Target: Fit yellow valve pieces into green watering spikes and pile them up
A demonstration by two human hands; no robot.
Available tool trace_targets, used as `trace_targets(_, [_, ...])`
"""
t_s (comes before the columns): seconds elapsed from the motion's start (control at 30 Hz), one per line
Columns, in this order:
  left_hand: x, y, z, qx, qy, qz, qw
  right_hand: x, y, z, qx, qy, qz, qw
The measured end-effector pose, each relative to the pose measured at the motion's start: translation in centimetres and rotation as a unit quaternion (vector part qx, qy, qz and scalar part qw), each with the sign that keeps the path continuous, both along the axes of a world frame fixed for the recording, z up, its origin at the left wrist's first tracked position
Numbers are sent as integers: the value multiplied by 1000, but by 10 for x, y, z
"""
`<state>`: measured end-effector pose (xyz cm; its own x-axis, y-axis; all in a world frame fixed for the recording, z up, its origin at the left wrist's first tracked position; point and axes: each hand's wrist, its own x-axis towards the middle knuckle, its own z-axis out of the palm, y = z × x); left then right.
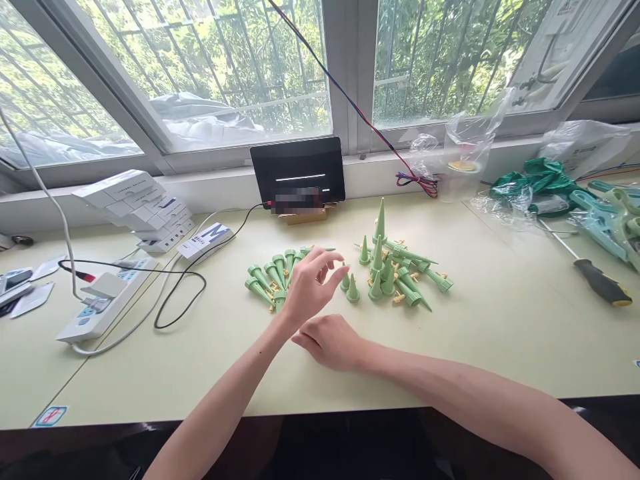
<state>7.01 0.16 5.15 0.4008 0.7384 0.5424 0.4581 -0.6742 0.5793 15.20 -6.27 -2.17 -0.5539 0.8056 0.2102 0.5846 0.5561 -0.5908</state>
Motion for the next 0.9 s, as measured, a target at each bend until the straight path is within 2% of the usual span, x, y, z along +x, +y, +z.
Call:
trace_targets(0.27, [10,-3,-3,-2,67,-26,997,-1,2,-1,11,15,10,1000])
trace_targets(0.67, [8,-4,-2,-5,79,-30,996,0,1,3,-5,12,8,1000])
trace_targets(0.9, [2,0,6,-16,45,-9,999,0,-2,6,-17,-2,-9,1000])
